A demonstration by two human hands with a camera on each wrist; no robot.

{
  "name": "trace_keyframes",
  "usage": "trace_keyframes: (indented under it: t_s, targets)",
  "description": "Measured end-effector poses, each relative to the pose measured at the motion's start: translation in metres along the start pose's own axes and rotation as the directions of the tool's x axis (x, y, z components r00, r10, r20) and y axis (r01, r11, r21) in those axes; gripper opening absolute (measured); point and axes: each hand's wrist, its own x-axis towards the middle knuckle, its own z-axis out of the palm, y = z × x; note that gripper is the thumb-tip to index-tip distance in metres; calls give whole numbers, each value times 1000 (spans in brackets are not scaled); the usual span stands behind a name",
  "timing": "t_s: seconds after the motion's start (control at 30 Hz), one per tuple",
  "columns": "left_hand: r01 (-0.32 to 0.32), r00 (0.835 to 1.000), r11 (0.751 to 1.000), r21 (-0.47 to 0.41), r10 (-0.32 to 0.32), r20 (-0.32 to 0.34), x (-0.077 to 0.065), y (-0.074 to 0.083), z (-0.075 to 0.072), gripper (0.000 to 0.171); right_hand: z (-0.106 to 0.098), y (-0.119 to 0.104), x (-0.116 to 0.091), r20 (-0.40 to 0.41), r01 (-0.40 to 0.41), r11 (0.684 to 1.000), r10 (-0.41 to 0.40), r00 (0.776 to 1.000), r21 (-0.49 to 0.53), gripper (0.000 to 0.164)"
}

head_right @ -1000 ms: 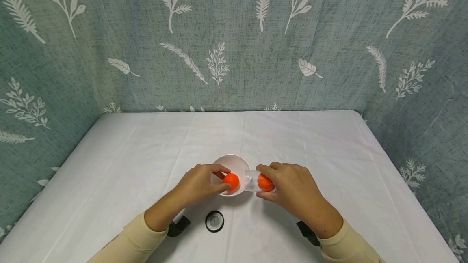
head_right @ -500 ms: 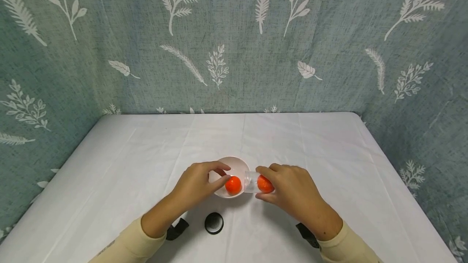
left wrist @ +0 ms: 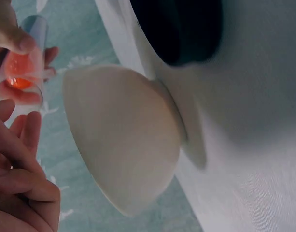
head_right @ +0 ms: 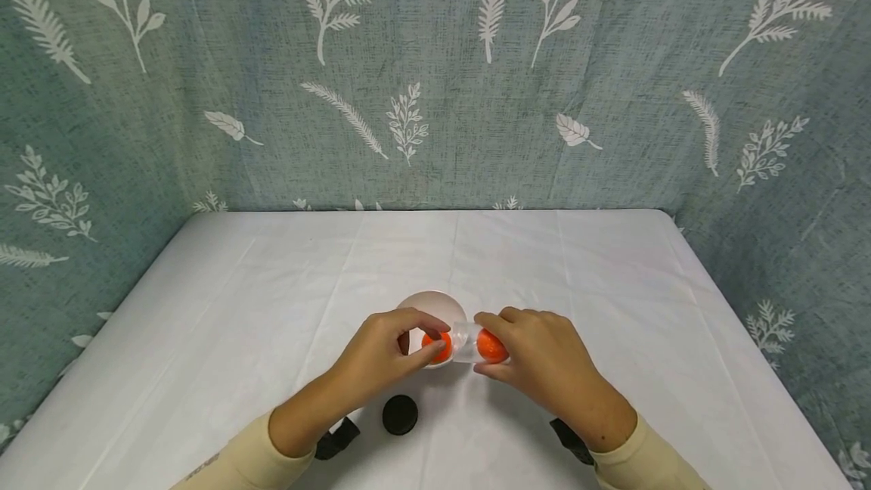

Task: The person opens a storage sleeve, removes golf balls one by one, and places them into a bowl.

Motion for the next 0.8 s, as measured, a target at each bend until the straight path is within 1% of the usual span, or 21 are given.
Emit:
trace_keyframes:
  t_s: [0.17,0.33,0.8]
  targets:
    - [-20,1000,999,-34,20,-1,-2,7,2,21,0,-2,0,-8,1,1000,-1,1000,5,59]
    - [-36,999,998,-57,37,5,-3,10,4,22,-1,-3,-1,-11,10,1000,-10,1000,4,60]
    - [-2,999,998,-64,5,38,-4,10,7,24,-5,-8,-3,-29,44,998,-45,999,-41,61]
